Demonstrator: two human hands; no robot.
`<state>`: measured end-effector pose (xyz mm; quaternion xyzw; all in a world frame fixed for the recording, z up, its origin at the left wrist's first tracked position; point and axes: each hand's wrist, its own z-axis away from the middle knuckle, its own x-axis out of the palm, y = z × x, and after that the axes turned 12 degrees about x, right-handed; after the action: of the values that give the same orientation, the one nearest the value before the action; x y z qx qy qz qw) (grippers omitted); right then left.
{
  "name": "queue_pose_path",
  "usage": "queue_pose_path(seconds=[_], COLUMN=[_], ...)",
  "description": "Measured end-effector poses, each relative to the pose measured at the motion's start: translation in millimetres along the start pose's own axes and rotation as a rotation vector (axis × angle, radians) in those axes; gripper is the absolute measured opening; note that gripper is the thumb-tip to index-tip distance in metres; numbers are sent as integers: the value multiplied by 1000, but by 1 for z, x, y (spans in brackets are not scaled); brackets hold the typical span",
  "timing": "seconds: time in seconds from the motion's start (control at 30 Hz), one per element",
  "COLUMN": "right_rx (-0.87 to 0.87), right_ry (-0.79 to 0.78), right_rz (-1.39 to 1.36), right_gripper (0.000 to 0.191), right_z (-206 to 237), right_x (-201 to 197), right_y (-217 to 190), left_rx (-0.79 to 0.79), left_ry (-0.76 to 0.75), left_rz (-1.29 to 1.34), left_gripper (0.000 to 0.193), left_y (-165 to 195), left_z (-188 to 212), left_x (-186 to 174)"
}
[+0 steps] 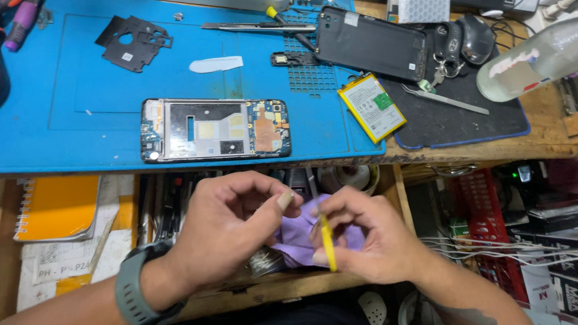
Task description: The person repairs a disassembled smartphone by cutting and applying adhesive tape to internal components. They use scissors to trim tape, tweezers to position it, and a metal spudger to press it into place on the phone's frame and motherboard area.
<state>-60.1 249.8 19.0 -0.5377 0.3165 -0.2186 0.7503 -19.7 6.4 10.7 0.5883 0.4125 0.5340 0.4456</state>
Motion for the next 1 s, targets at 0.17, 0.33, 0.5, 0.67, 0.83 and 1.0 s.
queue_pose_path(seconds=[0.17,0.33,0.5,0.67,0.83,1.0], right_rx=[39,351,502,338,392,249], right_ry=[681,743,584,516,562,551], right_rz=[561,1188,1348,1579,1616,1597], right_gripper=[40,34,32,29,24,16], right_z=[37,57,46,35,36,41], right_x=[-69,-166,-218,-230,-218,-227], right_y=[-21,-33,-4,5,5,11], left_rx=[517,931,978,846,762,753], left_ry=[-158,-241,-296,-311,-322,-318], left_rz=[-185,-976,-1389,-1359,-1298,-1229], left_gripper=[18,48,87,95,98,106], left_y=[31,70,83,76,71,71], left_z=[6,-27,-53,-54,-55,-56], left_x=[-14,-55,-76,-82,-87,-86])
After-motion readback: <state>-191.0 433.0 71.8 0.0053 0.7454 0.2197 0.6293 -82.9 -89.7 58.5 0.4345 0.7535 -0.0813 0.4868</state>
